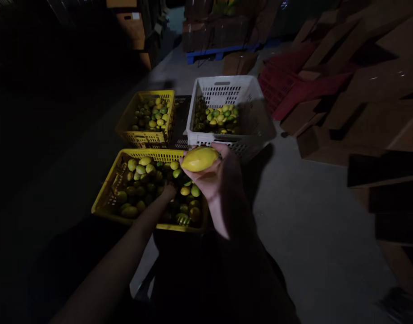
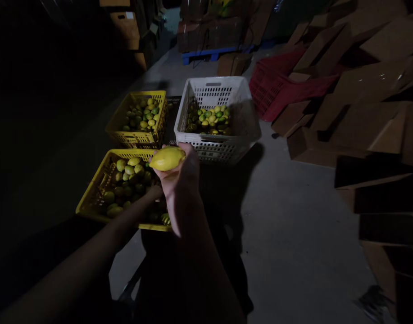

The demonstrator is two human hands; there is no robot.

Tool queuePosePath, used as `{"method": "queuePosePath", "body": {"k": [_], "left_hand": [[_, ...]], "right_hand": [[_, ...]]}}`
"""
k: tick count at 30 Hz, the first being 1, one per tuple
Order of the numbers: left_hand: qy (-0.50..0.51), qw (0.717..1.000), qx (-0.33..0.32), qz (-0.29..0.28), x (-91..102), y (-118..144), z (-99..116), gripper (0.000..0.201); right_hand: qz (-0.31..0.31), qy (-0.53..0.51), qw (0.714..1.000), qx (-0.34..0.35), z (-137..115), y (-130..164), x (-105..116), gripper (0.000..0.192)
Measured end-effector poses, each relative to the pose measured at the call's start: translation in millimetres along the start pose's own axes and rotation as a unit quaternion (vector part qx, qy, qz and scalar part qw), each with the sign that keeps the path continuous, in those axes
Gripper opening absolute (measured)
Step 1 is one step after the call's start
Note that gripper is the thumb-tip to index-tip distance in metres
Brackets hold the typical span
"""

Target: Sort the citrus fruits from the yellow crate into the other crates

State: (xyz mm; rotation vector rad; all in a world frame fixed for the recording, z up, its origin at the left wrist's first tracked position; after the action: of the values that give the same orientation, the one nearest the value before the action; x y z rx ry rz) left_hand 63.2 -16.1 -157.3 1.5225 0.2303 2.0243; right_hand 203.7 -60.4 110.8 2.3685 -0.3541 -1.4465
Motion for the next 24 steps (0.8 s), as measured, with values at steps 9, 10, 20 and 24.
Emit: {"method": "queuePosePath", "body": {"k": [9, 10, 20, 24], "left_hand": [[0.126, 0.991, 0.043, 0.025, -0.3, 25, -12, 0.017], [0.149, 0.987, 0.049, 0.035, 2.4, 27, -15, 0.018], [0.309, 0.950, 0.026, 0.049, 124.5, 71, -17, 0.037], [0.545, 0.836, -0.056, 0.046, 206.9, 120, 0, 0.031]], "right_hand": [[-0.011, -0.010, 0.999, -0.047, 9, -5, 0, 0.013], [-0.012, -0.004, 0.999, -0.050, 9, -5, 1, 0.013], [0.051, 0.018, 0.998, -0.030, 10, -8, 1, 0.008], [0.058, 0.047, 0.997, -0.031, 10, -9, -2, 0.005]]}}
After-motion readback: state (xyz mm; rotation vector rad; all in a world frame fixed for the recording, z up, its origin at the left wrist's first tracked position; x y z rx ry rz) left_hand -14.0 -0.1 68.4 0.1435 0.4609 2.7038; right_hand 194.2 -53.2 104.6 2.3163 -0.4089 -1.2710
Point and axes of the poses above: each hand's wrist, its own y-axis away from the middle knuckle, its own x-axis out of the back of the hand, z = x × y, the point moved 2 cm from there along -y, towards the middle knuckle, and after that the axes turned 3 degrees about -y, right-handed, at the moved point
